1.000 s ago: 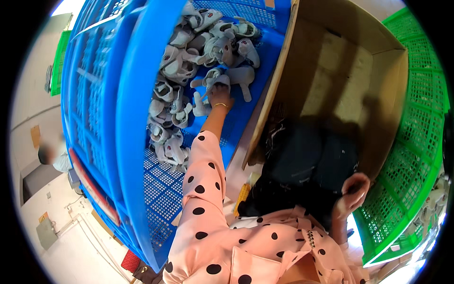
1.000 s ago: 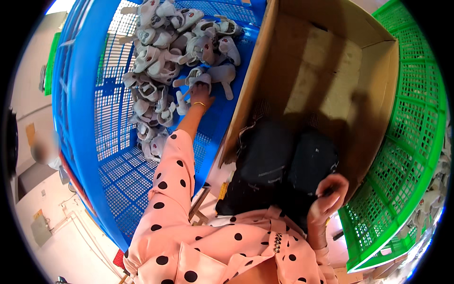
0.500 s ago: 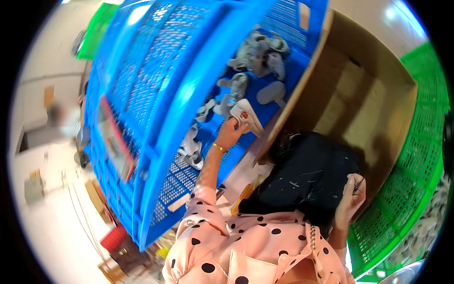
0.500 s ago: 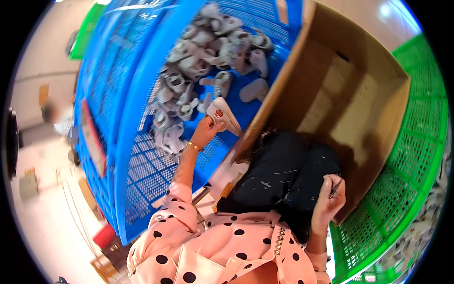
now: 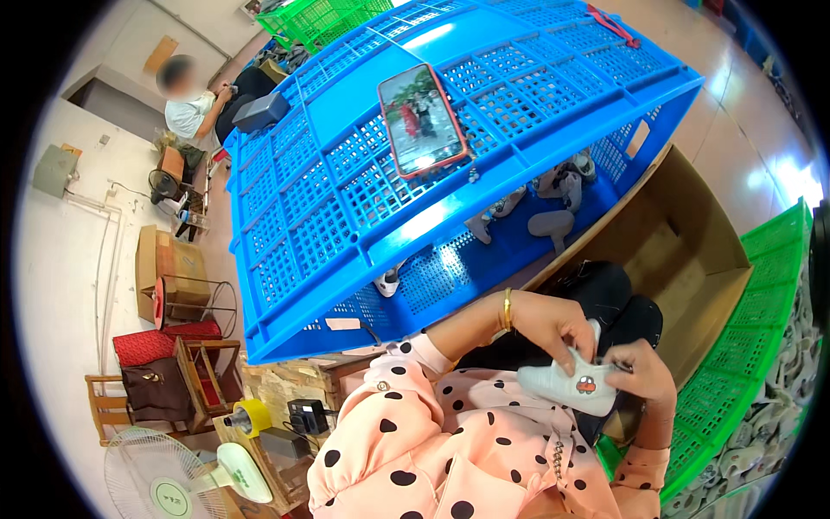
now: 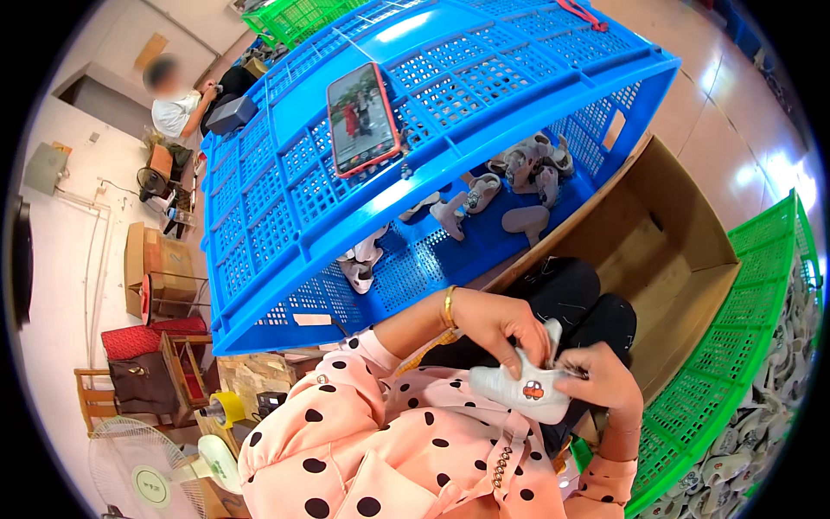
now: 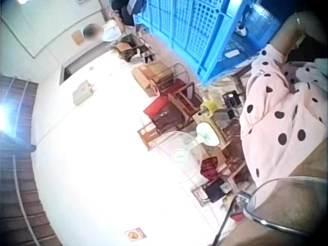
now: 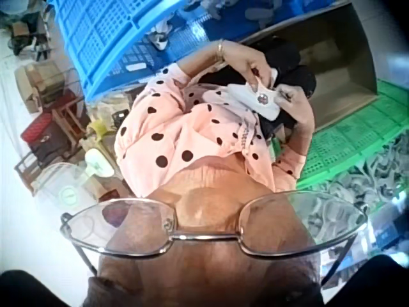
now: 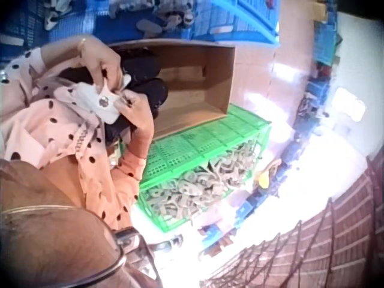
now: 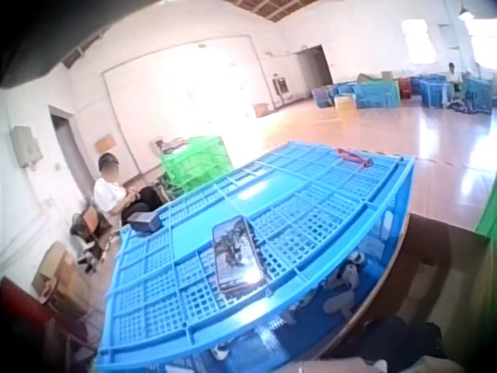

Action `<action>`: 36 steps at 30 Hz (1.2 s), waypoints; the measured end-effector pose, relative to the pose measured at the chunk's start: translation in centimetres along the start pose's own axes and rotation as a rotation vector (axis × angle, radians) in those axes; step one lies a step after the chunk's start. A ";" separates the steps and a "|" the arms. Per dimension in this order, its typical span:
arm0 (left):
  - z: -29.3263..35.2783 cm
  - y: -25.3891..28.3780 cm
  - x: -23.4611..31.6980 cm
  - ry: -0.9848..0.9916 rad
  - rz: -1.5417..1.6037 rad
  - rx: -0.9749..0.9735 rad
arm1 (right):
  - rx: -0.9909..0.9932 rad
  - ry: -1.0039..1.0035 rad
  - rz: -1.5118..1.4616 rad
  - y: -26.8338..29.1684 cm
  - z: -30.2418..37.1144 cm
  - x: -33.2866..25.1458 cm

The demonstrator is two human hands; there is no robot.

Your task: The person uses a pair of scissors to trim excess fabric and loose threads from the edges of light-colored slippers. They handle the slippers one at a time, picking them from a blue crate, performing the trimming, and placing the finished items into a green crate.

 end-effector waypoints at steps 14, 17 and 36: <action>3.7 -4.9 22.5 -1.138 -0.043 0.281 | 0.432 -0.180 -1.306 -8.8 5.2 5.7; 2.6 -6.7 20.9 -1.152 -0.012 0.251 | 0.424 -0.196 -1.410 -9.2 4.4 6.4; -0.6 -5.7 -1.7 -0.036 -0.865 0.401 | 0.525 -0.186 -1.498 -12.8 6.0 8.6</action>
Point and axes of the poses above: each hand's wrist, its own z-axis away from the middle knuckle, its own y-axis out of the back of the hand, x = y × z, the point moved 8 cm from there along -z, towards the middle knuckle, and after that the axes turned 9 degrees about -y, right-handed, at the moved point
